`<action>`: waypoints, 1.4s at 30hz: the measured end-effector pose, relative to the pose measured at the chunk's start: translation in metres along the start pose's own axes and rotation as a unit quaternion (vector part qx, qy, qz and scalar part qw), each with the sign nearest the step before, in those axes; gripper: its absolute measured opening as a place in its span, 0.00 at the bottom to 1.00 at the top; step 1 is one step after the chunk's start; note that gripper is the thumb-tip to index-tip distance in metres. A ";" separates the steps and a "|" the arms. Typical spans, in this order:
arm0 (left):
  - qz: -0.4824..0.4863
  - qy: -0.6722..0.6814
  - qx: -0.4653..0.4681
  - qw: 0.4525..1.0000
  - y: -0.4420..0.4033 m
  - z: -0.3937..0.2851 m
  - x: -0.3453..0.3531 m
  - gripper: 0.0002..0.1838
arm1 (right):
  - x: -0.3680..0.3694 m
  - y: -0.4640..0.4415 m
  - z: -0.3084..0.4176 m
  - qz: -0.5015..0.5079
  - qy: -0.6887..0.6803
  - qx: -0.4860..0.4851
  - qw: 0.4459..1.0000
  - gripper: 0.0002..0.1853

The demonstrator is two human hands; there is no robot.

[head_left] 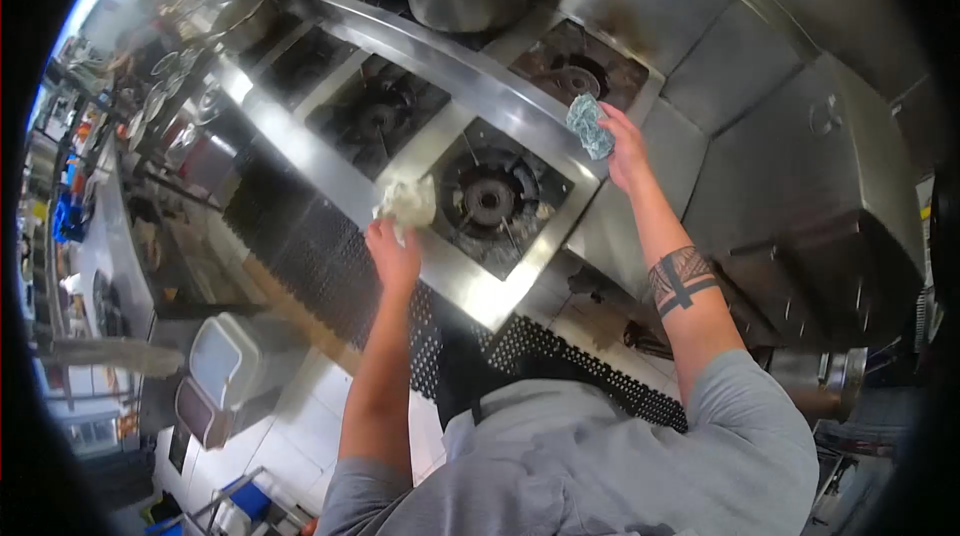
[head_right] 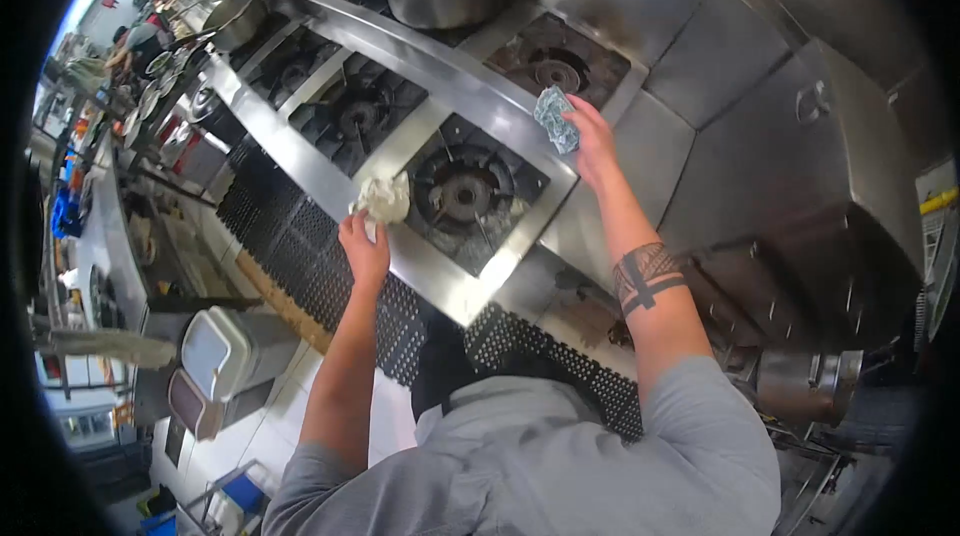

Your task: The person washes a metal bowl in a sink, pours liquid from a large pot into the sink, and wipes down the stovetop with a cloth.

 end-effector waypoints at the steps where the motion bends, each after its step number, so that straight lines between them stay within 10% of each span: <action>1: 0.009 0.024 0.006 1.000 -0.028 0.001 0.015 0.18 | 0.012 -0.025 -0.002 -0.019 0.072 -0.030 0.997 0.20; 5: 0.029 0.008 -0.015 0.999 -0.071 0.038 0.084 0.12 | 0.077 -0.124 -0.008 -0.059 0.357 -0.148 0.921 0.19; 10: 0.092 -0.070 -0.033 0.993 -0.074 0.043 0.103 0.14 | 0.157 -0.229 -0.063 0.088 0.666 -0.341 0.658 0.17; 12: 0.119 -0.058 -0.055 0.990 -0.077 0.042 0.103 0.14 | 0.160 -0.255 -0.105 0.200 0.763 -0.260 0.558 0.16; 18: 0.128 -0.075 -0.047 0.988 -0.078 0.048 0.112 0.20 | 0.062 -0.427 -0.097 0.115 0.875 -0.198 0.426 0.14; 24: 0.144 -0.095 -0.047 0.984 -0.079 0.045 0.113 0.21 | 0.107 -0.398 -0.076 0.121 0.820 -0.047 0.557 0.18; 28: 0.124 -0.099 -0.037 0.987 -0.077 0.046 0.117 0.20 | 0.122 -0.325 -0.119 0.242 0.790 -0.226 0.517 0.21; 32: 0.119 -0.106 -0.019 0.987 -0.079 0.042 0.116 0.20 | 0.080 -0.424 -0.069 0.068 0.836 -0.095 0.536 0.19; 33: 0.121 -0.110 -0.020 0.986 -0.076 0.042 0.116 0.20 | 0.058 -0.464 -0.076 0.175 0.872 -0.135 0.438 0.19; 34: 0.118 -0.110 -0.020 0.987 -0.076 0.042 0.117 0.20 | 0.059 -0.471 -0.063 0.068 0.835 -0.203 0.507 0.19; 42: 0.124 -0.118 0.009 0.985 -0.077 0.039 0.122 0.24 | 0.125 -0.320 -0.113 0.189 0.799 -0.187 0.540 0.16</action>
Point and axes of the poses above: each hand's wrist, its own y-axis away from the middle knuckle, its own x-axis out of the palm, z = x × y, the point moved 5 cm from there along -y, towards the middle knuckle, and after that the axes turned 4 degrees about -y, right-handed, at the moved point
